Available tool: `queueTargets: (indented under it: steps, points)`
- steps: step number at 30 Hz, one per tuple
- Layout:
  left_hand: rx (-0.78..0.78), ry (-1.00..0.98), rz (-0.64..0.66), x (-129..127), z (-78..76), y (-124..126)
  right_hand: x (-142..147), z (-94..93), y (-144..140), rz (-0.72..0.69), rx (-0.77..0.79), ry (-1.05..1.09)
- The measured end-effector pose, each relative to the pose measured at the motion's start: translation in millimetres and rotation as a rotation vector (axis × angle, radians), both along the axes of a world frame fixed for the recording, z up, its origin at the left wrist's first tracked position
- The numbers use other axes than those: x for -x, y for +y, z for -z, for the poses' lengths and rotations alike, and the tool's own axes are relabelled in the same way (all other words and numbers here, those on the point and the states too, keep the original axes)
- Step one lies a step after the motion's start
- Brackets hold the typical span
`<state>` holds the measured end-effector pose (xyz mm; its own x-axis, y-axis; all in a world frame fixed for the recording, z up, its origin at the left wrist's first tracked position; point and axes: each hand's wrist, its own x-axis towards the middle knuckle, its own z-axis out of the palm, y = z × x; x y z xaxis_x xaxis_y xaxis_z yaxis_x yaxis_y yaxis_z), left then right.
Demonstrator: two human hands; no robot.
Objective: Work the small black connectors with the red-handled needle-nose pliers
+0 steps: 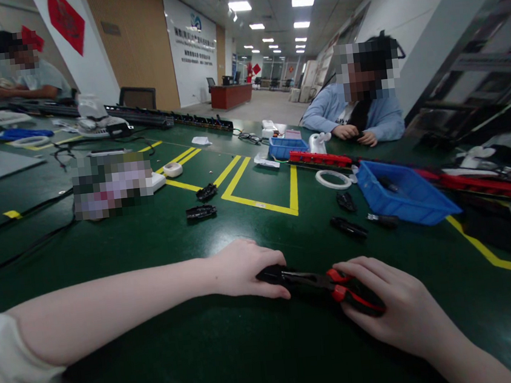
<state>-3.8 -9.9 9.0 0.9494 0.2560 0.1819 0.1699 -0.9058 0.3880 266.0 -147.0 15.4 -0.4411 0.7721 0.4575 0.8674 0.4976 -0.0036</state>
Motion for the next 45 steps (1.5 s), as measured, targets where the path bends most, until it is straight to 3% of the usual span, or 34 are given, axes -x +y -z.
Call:
queueTargets:
  steps: [13, 45]
  points:
    - [-0.136, 0.023, 0.017, 1.6, -7.0, -2.6, -3.1, 0.7, 2.2, 0.000, -0.016, -0.016]
    - [-0.035, 0.005, 0.019, -0.6, -6.9, -3.2, -0.7, 2.5, 1.5, 0.017, -0.080, -0.032]
